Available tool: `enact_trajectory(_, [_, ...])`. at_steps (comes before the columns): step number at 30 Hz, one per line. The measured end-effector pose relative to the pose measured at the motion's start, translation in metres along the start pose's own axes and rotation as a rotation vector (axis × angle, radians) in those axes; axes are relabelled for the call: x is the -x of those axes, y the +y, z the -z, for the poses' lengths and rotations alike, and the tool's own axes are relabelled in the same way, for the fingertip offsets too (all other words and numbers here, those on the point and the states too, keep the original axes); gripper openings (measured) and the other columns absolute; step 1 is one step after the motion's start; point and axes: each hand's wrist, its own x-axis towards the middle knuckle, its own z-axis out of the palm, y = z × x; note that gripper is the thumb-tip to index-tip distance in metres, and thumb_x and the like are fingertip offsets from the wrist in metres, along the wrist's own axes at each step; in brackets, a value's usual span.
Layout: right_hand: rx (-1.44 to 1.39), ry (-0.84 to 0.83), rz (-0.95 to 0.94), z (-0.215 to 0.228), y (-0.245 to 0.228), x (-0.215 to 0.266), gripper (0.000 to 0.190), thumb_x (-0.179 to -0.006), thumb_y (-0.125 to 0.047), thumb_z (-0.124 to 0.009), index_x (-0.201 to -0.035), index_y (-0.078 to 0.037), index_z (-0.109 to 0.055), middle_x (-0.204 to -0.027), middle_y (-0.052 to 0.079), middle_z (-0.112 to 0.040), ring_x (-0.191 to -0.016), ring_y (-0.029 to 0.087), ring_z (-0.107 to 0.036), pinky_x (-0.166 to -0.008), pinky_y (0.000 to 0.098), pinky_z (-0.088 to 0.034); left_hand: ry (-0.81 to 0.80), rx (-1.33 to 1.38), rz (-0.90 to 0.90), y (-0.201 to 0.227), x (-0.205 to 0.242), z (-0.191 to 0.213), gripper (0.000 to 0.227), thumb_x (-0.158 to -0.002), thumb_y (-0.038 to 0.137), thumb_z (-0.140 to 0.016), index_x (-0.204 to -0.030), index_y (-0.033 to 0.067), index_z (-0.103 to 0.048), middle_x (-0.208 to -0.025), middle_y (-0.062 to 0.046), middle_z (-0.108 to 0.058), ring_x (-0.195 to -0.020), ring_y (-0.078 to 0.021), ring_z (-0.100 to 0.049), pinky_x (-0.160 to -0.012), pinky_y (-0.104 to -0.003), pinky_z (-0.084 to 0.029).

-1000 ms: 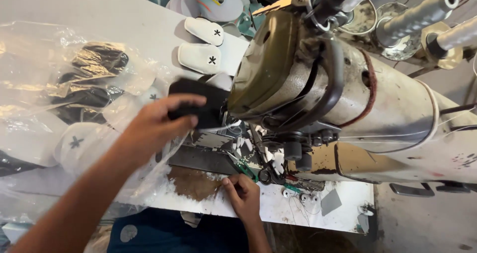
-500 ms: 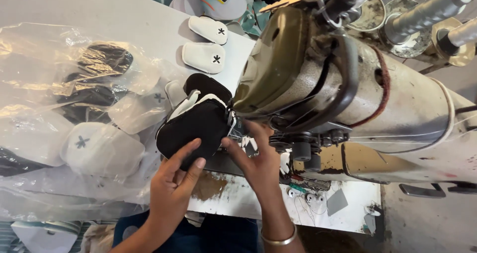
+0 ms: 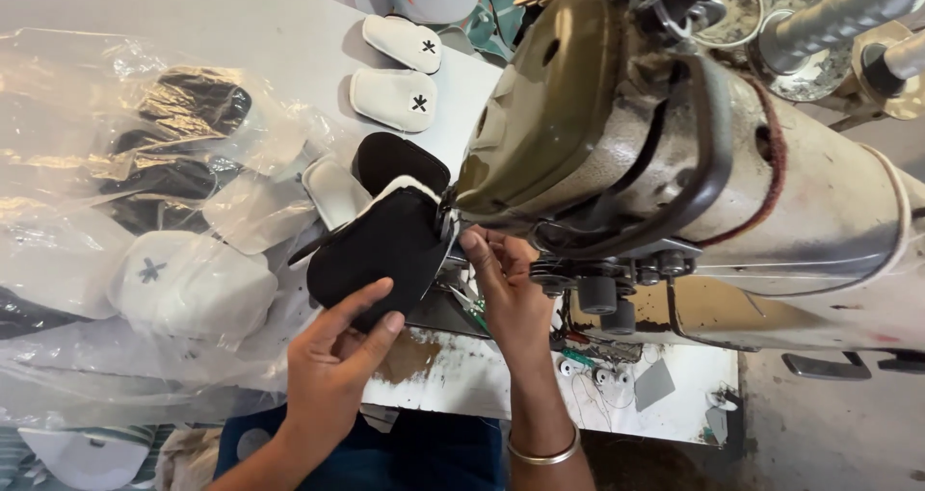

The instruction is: The person repeatedly places black and white slipper uppers under a sewing machine needle, guides them through the machine, and removes them after stitching. The person handles the slippers one at a time, stacking the finished pieces on the table.

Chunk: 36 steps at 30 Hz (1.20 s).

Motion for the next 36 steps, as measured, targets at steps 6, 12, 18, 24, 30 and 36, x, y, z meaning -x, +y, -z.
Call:
enact_trajectory(6, [-0.078,-0.028,0.103,0.020,0.043,-0.028,0.028,-0.099,-0.023,-0.070,-0.106,0.003,-0.074,-0.095,0.004,-0.074,-0.086,0.011,-0.062,-0.079,0.0263,-0.050,-0.027,0.080,-0.139,-0.004,-0.002,-0.015,0.043,-0.087,0.002,-0.078,-0.130,0.0063,-0.073,-0.069,0.013,-0.038,-0.055,0.0016,-0.029,-0.050,-0.020,-0.025])
enact_trajectory(12, [0.577,0.450,0.439,0.078,0.061,-0.002,0.025,-0.093,-0.014,-0.073,-0.110,0.004,-0.069,-0.101,0.012,-0.070,-0.091,0.022,-0.065,-0.083,0.0347,-0.051,0.052,-0.001,-0.220,-0.009,-0.008,-0.037,0.046,-0.089,0.003,-0.078,-0.135,0.0089,-0.070,-0.064,0.012,-0.034,-0.055,0.0009,-0.026,-0.050,-0.020,-0.022])
enact_trajectory(18, [0.853,1.230,1.086,0.208,0.035,0.020,0.029,-0.111,-0.025,-0.074,-0.114,0.000,-0.059,-0.114,0.010,-0.057,-0.117,0.027,-0.061,-0.103,0.0474,-0.053,0.037,-0.030,-0.337,0.000,-0.023,-0.043,0.046,-0.091,0.005,-0.079,-0.137,0.0075,-0.068,-0.080,0.012,-0.039,-0.063,0.0019,-0.031,-0.053,-0.020,-0.028])
enact_trajectory(24, [1.143,1.155,0.837,0.214,0.050,0.025,0.049,-0.117,-0.038,-0.061,-0.141,0.001,-0.043,-0.145,0.015,-0.041,-0.145,0.033,-0.035,-0.122,0.0573,-0.033,0.014,-0.081,-0.318,0.002,-0.034,-0.043,0.045,-0.092,0.004,-0.080,-0.136,0.0083,-0.071,-0.068,0.012,-0.035,-0.057,0.0009,-0.028,-0.051,-0.019,-0.024])
enact_trajectory(30, [0.997,1.193,0.903,0.222,0.120,0.013,0.046,-0.115,-0.038,-0.061,-0.137,-0.002,-0.042,-0.146,0.016,-0.040,-0.153,0.040,-0.027,-0.120,0.0576,-0.039,-0.068,-0.339,-0.581,0.062,-0.063,-0.040,0.038,-0.092,0.005,-0.069,-0.130,0.0008,-0.067,-0.107,0.006,-0.064,-0.094,0.0009,-0.057,-0.083,-0.018,-0.046])
enact_trajectory(36, [0.797,1.050,0.793,0.203,0.039,0.057,0.042,-0.113,-0.034,-0.064,-0.132,-0.001,-0.046,-0.144,0.020,-0.041,-0.145,0.035,-0.038,-0.117,0.0529,-0.042,-0.518,0.225,-0.222,0.021,-0.116,-0.021,0.046,-0.106,0.014,-0.063,-0.151,0.0025,-0.057,-0.115,0.000,-0.060,-0.093,-0.0066,-0.048,-0.084,-0.022,-0.042])
